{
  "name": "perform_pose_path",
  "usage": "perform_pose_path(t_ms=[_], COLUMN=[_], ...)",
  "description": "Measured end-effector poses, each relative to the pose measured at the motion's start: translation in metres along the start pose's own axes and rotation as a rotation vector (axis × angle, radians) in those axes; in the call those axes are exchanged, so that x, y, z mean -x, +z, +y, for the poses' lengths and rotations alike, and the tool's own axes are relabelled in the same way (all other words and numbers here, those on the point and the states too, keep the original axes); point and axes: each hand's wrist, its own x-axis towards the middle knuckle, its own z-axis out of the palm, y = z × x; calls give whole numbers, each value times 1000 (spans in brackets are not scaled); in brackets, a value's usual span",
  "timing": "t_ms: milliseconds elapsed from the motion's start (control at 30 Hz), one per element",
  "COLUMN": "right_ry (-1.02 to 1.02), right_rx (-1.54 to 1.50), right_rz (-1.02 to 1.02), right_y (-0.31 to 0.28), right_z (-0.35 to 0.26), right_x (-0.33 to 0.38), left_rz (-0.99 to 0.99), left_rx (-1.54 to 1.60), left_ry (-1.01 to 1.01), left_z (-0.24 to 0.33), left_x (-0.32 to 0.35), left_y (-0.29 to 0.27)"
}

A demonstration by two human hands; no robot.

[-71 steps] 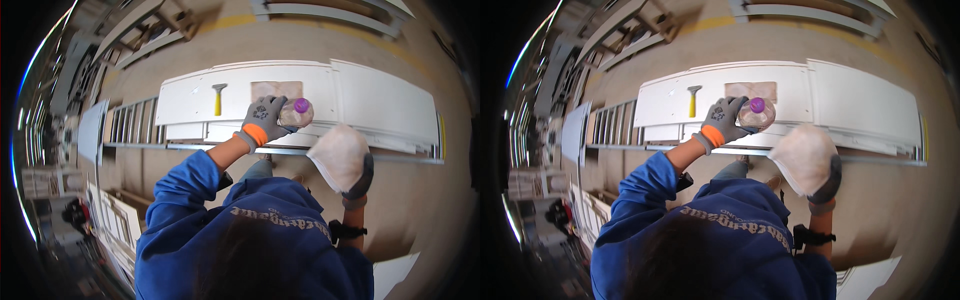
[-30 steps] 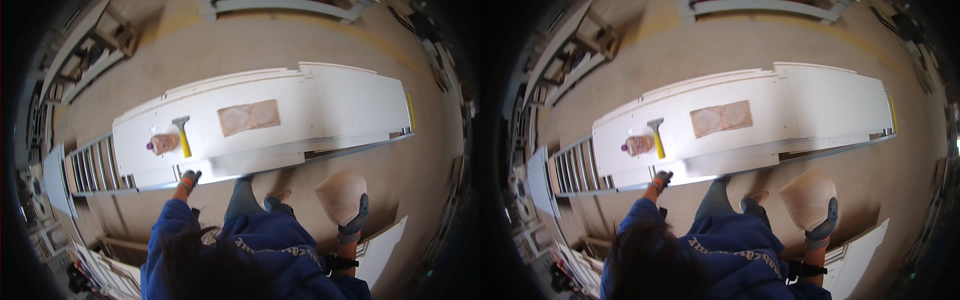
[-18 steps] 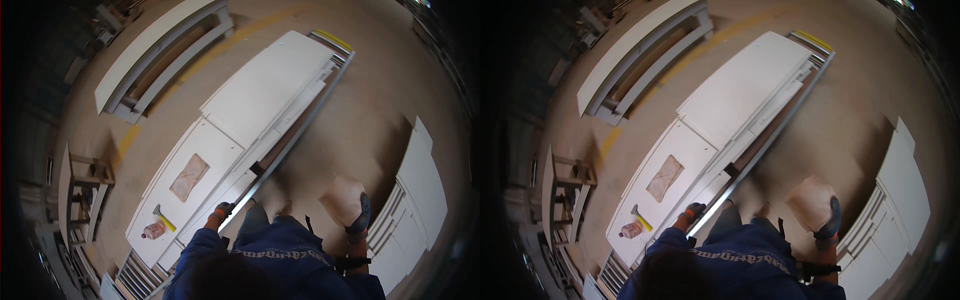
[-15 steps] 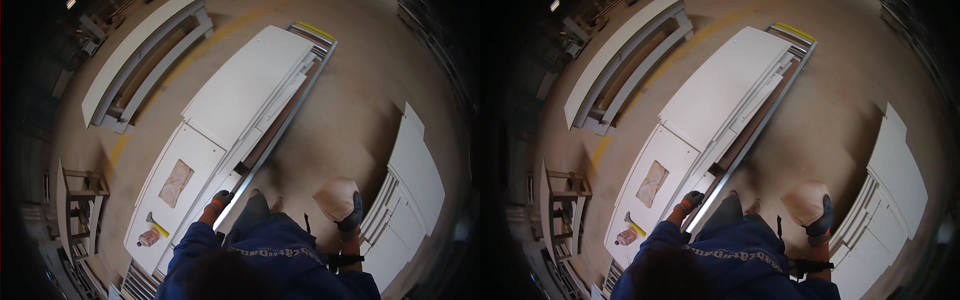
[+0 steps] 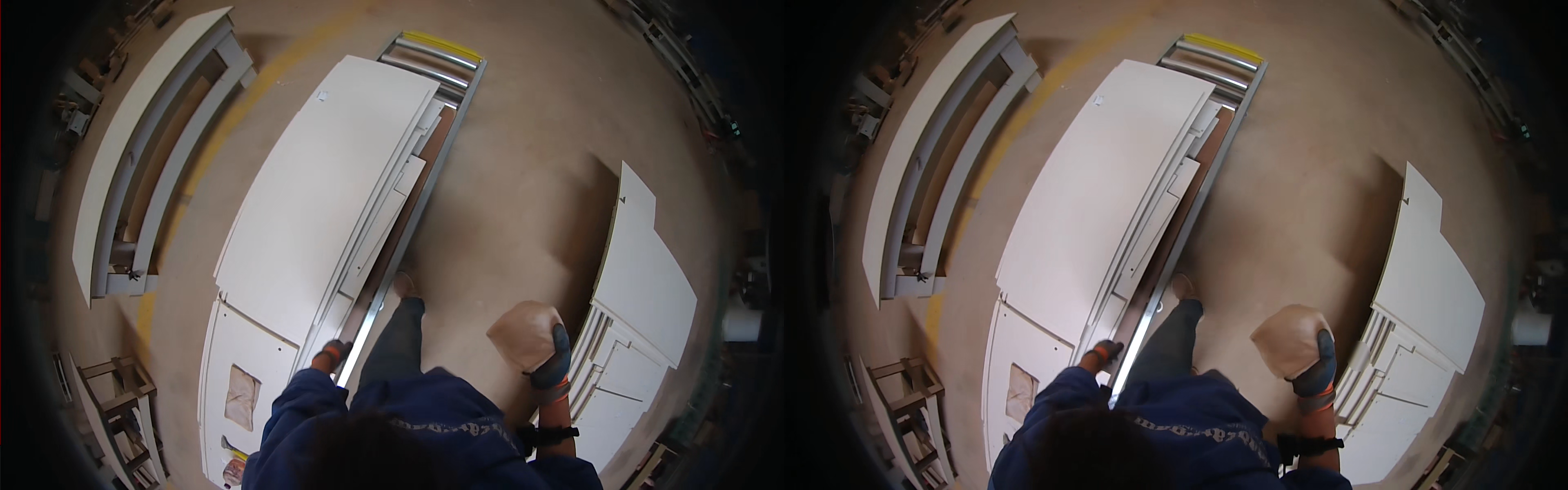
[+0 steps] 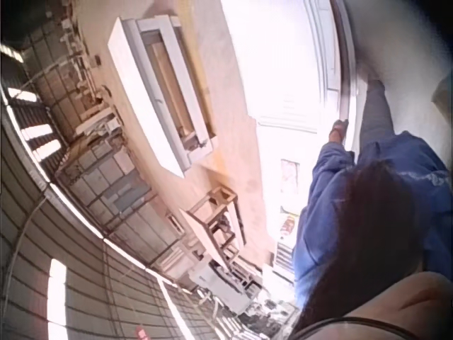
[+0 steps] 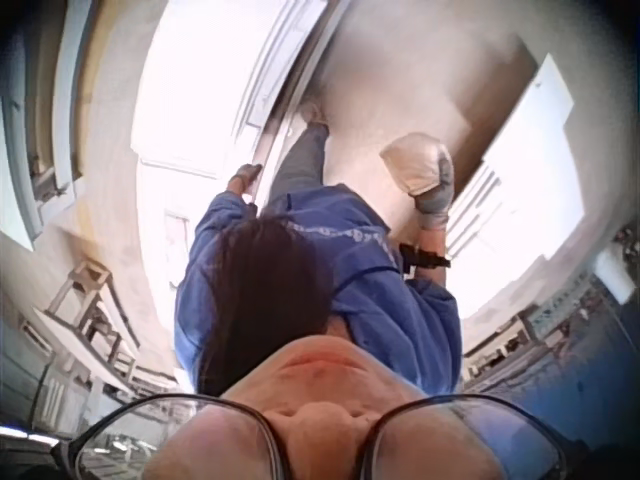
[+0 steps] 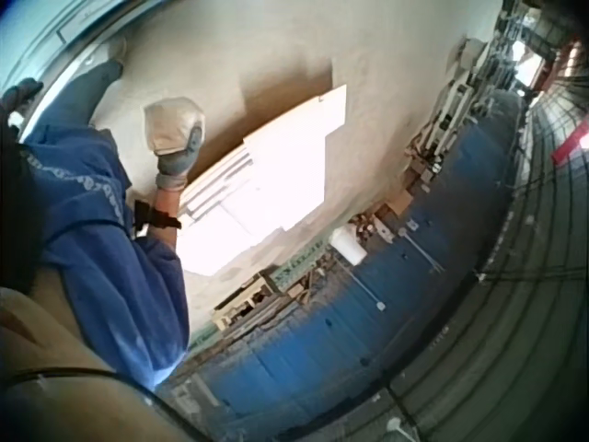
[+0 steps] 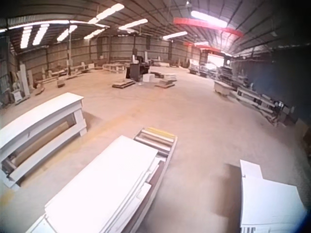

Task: Cleaning and stacking white furniture panels using a hand scraper and a cloth with cleaning liquid.

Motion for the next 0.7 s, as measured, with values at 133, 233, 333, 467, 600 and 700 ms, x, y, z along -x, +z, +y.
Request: perform_pose_path(t_ms=[133, 233, 333, 467, 600, 700], right_ry=[0, 115, 282, 242, -68, -316], right_rx=[-24, -103, -135, -43, 149, 474], right_rz=[82, 36, -11, -8, 210, 372], right_y=[29, 72, 103, 128, 132, 135], right_z=[-36, -36, -9, 27, 35, 42], right_x=[-85, -166, -255, -369, -481, -577], left_rz=[285, 527, 829, 992, 1060, 1159], left_rx=[288, 267, 88, -139, -148, -133], left_ry=[98, 139, 255, 161, 31, 7], left_z=[128, 202, 240, 266, 285, 298], left_x=[6, 14, -4, -64, -126, -182], left_y=[-109, -207, -285, -347, -397, -439])
